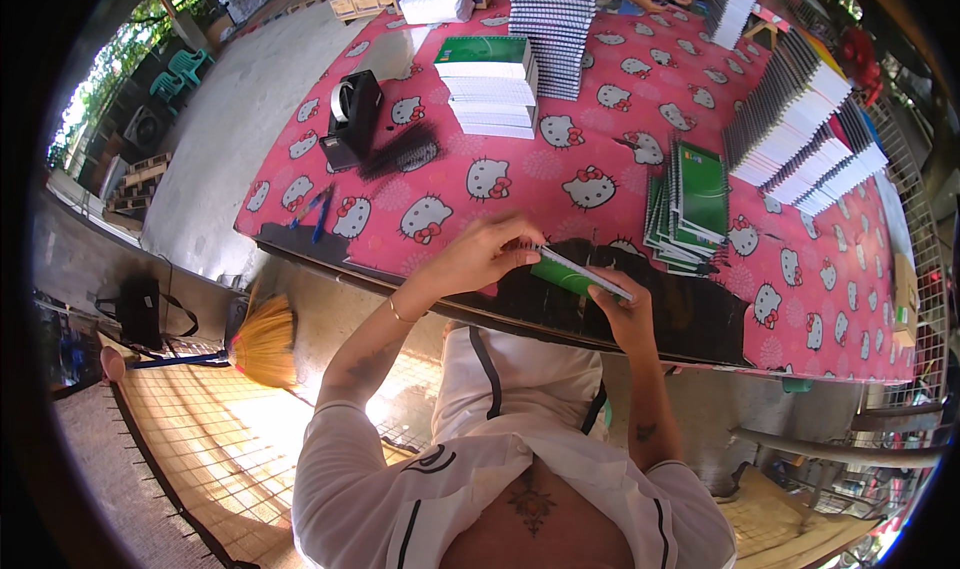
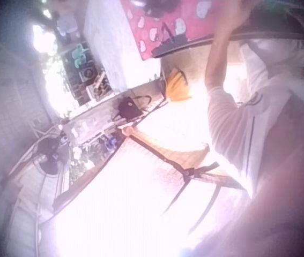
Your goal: The person processes notebooks by aligning covers, cleaning the edges with a cloth, and stacking them into piles on a table.
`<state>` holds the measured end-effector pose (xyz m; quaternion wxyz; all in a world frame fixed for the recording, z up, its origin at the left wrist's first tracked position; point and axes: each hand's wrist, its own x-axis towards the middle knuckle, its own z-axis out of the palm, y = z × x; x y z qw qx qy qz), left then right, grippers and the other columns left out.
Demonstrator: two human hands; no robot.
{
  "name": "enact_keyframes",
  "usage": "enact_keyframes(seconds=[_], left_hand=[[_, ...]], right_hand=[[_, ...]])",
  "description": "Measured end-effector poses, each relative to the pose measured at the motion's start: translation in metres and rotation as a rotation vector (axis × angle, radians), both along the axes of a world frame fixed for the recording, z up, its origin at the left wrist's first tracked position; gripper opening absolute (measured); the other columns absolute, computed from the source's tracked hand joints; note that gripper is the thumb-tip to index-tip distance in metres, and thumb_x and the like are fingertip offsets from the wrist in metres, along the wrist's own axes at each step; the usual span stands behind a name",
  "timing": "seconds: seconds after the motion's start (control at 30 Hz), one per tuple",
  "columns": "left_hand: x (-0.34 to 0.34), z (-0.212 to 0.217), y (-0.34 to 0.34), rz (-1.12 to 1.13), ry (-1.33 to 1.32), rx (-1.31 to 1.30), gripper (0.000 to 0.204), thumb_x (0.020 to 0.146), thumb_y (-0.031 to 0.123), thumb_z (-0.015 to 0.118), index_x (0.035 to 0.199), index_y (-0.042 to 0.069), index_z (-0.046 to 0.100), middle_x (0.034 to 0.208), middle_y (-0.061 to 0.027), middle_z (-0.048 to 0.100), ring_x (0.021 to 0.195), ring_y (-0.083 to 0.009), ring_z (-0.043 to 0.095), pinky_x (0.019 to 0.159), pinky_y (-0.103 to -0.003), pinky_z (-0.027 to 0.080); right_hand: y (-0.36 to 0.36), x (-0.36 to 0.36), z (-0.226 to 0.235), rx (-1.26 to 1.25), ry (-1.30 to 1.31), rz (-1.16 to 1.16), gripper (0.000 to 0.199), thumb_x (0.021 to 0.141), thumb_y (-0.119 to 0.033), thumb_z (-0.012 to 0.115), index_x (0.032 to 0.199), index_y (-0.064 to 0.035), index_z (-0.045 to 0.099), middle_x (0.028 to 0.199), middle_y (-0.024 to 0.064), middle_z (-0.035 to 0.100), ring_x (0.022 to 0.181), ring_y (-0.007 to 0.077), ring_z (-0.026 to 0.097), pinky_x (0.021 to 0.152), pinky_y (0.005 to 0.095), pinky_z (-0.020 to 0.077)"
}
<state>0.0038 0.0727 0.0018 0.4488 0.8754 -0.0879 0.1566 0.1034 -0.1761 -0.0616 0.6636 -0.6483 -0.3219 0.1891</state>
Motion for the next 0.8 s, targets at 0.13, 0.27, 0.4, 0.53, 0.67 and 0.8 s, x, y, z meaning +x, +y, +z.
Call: enact_keyframes(seconds=[0.13,0.27,0.4,0.53,0.67,0.8], left_hand=[[-0.002,-0.007,0.001,-0.007,0.05,-0.08,0.019,0.098,0.009,0.061,0.114,0.002,0.066,0.078,-0.0054,0.065,0.071,-0.0129,0.064,0.065,-0.028,0.052],[-0.004,-0.006,-0.001,0.011,0.216,-0.236,0.025,0.104,0.023,0.052,0.116,0.003,0.064,0.075,-0.0045,0.064,0.067,-0.0125,0.064,0.062,-0.029,0.051],[-0.006,-0.002,0.001,-0.013,0.311,-0.305,0.027,0.106,0.025,0.049,0.115,0.004,0.064,0.074,-0.0021,0.063,0.066,-0.0109,0.062,0.061,-0.027,0.051],[-0.005,0.003,0.001,-0.001,0.439,-0.508,0.021,0.104,0.019,0.053,0.112,0.004,0.066,0.072,0.0002,0.061,0.07,-0.0082,0.061,0.058,-0.023,0.052],[-0.005,0.009,-0.008,-0.069,0.108,-0.26,0.016,0.098,0.014,0.062,0.111,0.005,0.066,0.081,-0.003,0.063,0.075,-0.0123,0.063,0.059,-0.027,0.052],[-0.004,0.006,0.0,-0.056,-0.08,0.19,0.019,0.092,0.015,0.068,0.11,0.006,0.066,0.09,-0.0084,0.064,0.075,-0.0258,0.065,0.064,-0.035,0.052]], right_hand=[[-0.002,-0.001,0.002,0.012,-0.065,0.004,0.024,0.093,0.003,0.063,0.116,0.0007,0.07,0.101,0.0071,0.071,0.085,0.0084,0.059,0.076,0.0228,0.0464],[-0.003,0.0,0.0,0.079,-0.102,0.012,0.026,0.091,0.008,0.061,0.115,0.0007,0.07,0.109,0.0108,0.072,0.09,0.0114,0.063,0.08,0.0246,0.0486],[-0.004,0.0,0.002,0.099,-0.117,0.03,0.027,0.089,0.011,0.061,0.113,0.0003,0.07,0.111,0.0118,0.072,0.098,0.0151,0.067,0.086,0.0264,0.05],[-0.006,0.002,0.004,0.096,-0.184,0.043,0.027,0.089,0.011,0.061,0.112,0.0003,0.071,0.112,0.0119,0.072,0.101,0.0167,0.067,0.088,0.027,0.0502],[-0.008,0.0,0.007,0.061,-0.094,0.026,0.026,0.09,0.008,0.061,0.113,0.0002,0.07,0.108,0.0101,0.072,0.096,0.0134,0.065,0.084,0.0256,0.0495],[-0.006,-0.005,0.015,-0.031,0.014,0.044,0.024,0.092,0.002,0.063,0.116,0.0001,0.07,0.099,0.0054,0.07,0.089,0.0083,0.06,0.078,0.0231,0.047]])
